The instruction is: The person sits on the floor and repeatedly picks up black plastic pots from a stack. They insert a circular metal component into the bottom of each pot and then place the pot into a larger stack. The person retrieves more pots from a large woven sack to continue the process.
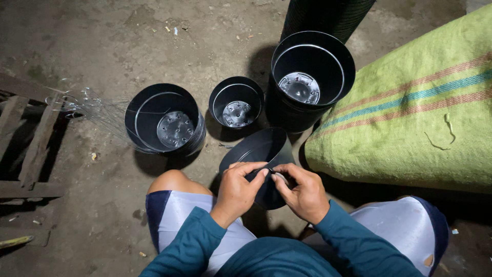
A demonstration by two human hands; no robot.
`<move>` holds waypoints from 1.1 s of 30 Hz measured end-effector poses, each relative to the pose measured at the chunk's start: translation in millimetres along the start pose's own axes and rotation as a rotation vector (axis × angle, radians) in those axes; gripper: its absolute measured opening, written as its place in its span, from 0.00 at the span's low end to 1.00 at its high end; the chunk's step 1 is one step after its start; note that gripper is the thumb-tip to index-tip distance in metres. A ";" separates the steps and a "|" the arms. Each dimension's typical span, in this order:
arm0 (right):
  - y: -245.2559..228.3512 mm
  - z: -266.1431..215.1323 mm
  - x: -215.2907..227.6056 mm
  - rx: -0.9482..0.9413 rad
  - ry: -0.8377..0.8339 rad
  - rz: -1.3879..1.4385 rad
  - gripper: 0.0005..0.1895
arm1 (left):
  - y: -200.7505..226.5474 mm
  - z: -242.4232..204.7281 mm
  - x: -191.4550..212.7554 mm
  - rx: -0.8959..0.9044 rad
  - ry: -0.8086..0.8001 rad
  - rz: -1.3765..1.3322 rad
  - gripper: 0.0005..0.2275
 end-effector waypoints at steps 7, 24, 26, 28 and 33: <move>6.0 -0.1 -1.8 -0.055 -0.013 -0.009 0.08 | 7.3 2.1 0.3 -0.058 -0.028 0.036 0.08; 21.3 -4.8 -7.8 -0.181 -0.064 -0.187 0.09 | 19.3 -9.7 -17.4 -0.343 -0.140 0.183 0.09; 15.7 -0.8 -3.1 -0.098 -0.149 -0.165 0.08 | 20.1 -10.4 -14.0 -0.336 -0.141 0.177 0.10; 17.3 3.1 5.8 -0.080 -0.272 -0.151 0.08 | 25.0 -10.8 -10.4 -0.386 -0.172 0.124 0.09; 24.3 6.2 29.8 0.091 -0.538 0.032 0.07 | 34.0 -13.3 -3.2 -0.388 -0.197 0.024 0.09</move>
Point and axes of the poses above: each hand's wrist, its own z-axis towards the middle knuckle, its own x-axis out of the back of the hand, y = z × x, the point moved 6 cm from there along z, towards the middle knuckle, and after that the axes turned 5 degrees about -y, right-handed, at the moved point
